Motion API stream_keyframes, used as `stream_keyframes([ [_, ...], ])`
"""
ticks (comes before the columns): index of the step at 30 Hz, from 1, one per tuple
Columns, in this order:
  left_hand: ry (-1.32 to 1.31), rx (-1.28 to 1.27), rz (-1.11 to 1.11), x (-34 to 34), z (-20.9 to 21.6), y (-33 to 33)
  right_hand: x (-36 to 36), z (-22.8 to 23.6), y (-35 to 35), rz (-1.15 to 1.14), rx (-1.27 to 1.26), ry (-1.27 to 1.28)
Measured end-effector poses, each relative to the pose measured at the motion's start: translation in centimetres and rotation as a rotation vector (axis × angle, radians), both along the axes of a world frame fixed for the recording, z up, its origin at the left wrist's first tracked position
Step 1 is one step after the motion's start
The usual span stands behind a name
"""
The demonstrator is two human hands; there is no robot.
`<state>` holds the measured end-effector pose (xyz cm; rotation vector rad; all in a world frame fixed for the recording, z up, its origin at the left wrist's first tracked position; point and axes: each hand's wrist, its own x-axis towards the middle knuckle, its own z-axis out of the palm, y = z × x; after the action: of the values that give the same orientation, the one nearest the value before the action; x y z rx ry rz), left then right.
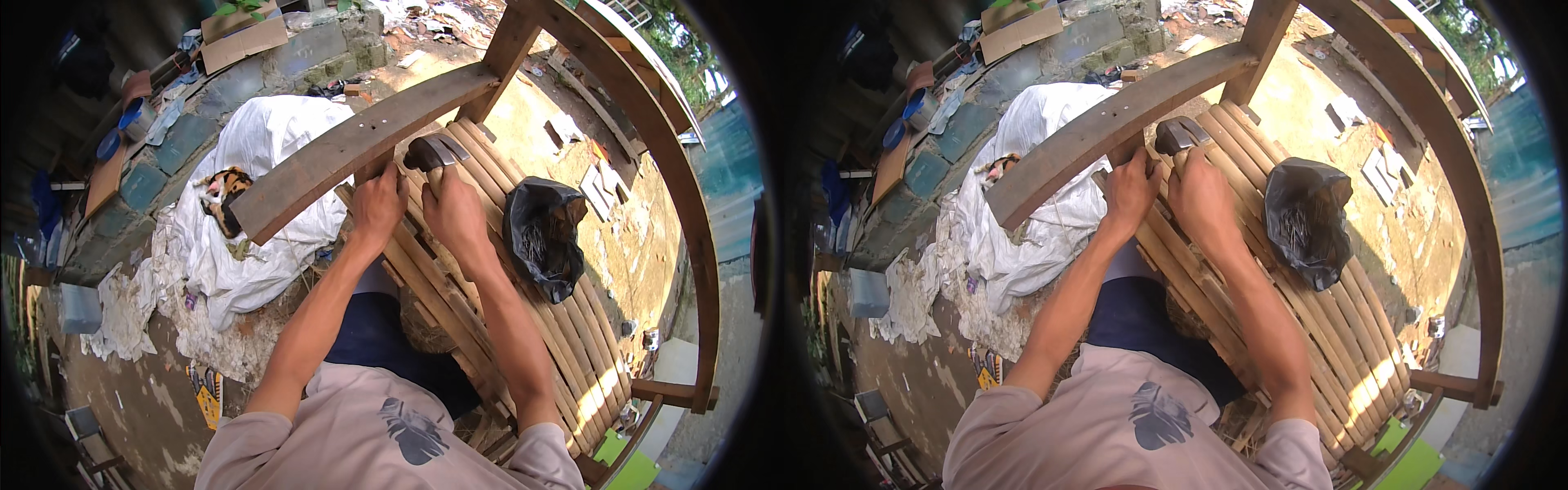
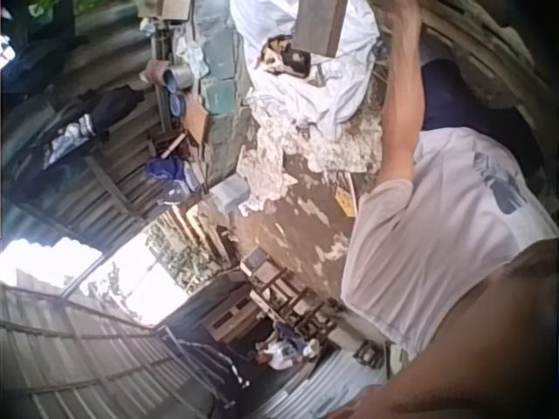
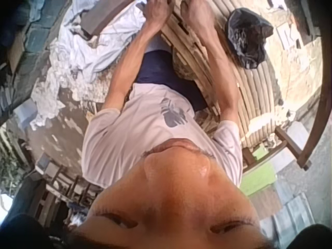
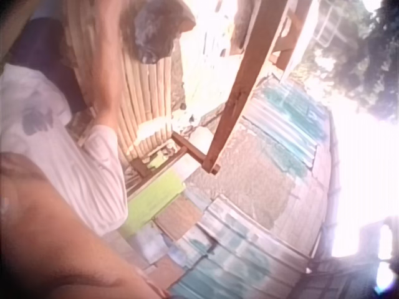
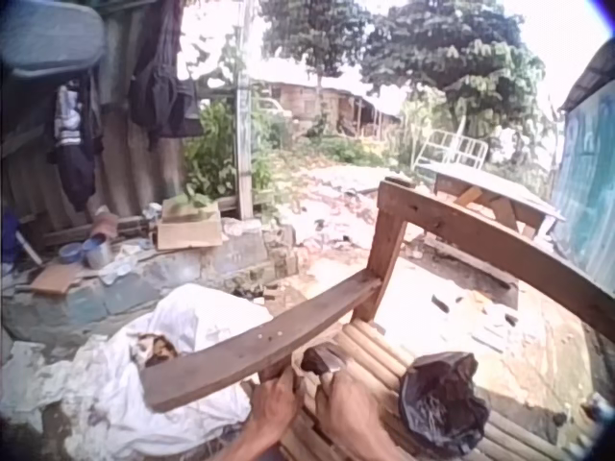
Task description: The person uses a hammer to drive nails into a wooden bench frame, securing slats to the side rail. They repeatedly pick nails from a black plastic bag and hammer them into place along the bench edge.
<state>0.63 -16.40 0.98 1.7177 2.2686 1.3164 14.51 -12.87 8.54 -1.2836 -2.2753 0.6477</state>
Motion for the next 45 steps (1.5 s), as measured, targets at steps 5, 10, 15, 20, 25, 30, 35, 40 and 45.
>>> stream_keyframes([
  [5, 0.013, 0.038, -0.008, -0.1, -0.3, 0.1, 0.0, -0.7, 0.1, 0.046, 0.028, -0.026],
  [10, -0.004, 0.038, -0.011, 0.1, 0.1, 0.0, 0.0, -0.8, -0.2, 0.015, 0.041, -0.010],
  [15, -0.021, -0.031, 0.015, 0.1, 0.2, -0.1, 0.1, -0.6, -0.3, -0.027, 0.058, -0.024],
  [20, 0.008, 0.205, 0.023, 0.4, -0.6, -0.4, 0.8, 0.1, -0.8, -0.101, -0.033, -0.030],
  [25, 0.013, 0.106, 0.016, 0.6, -0.2, -0.4, 1.7, -0.8, -0.7, -0.106, -0.051, -0.012],
  [30, -0.038, 0.020, 0.041, 0.9, 0.7, -0.5, 1.4, -0.1, -0.2, -0.079, -0.032, -0.018],
  [35, -0.016, -0.040, 0.040, 0.7, 0.8, -0.3, 1.0, 0.2, 0.2, -0.042, -0.001, -0.032],
  [40, -0.017, -0.053, 0.037, 0.6, 1.1, -0.4, 0.5, 0.4, 0.0, -0.041, -0.034, -0.017],
  [45, 0.004, -0.039, 0.033, 0.5, 0.8, -0.4, 0.7, -0.7, 0.3, 0.033, -0.014, -0.020],
])
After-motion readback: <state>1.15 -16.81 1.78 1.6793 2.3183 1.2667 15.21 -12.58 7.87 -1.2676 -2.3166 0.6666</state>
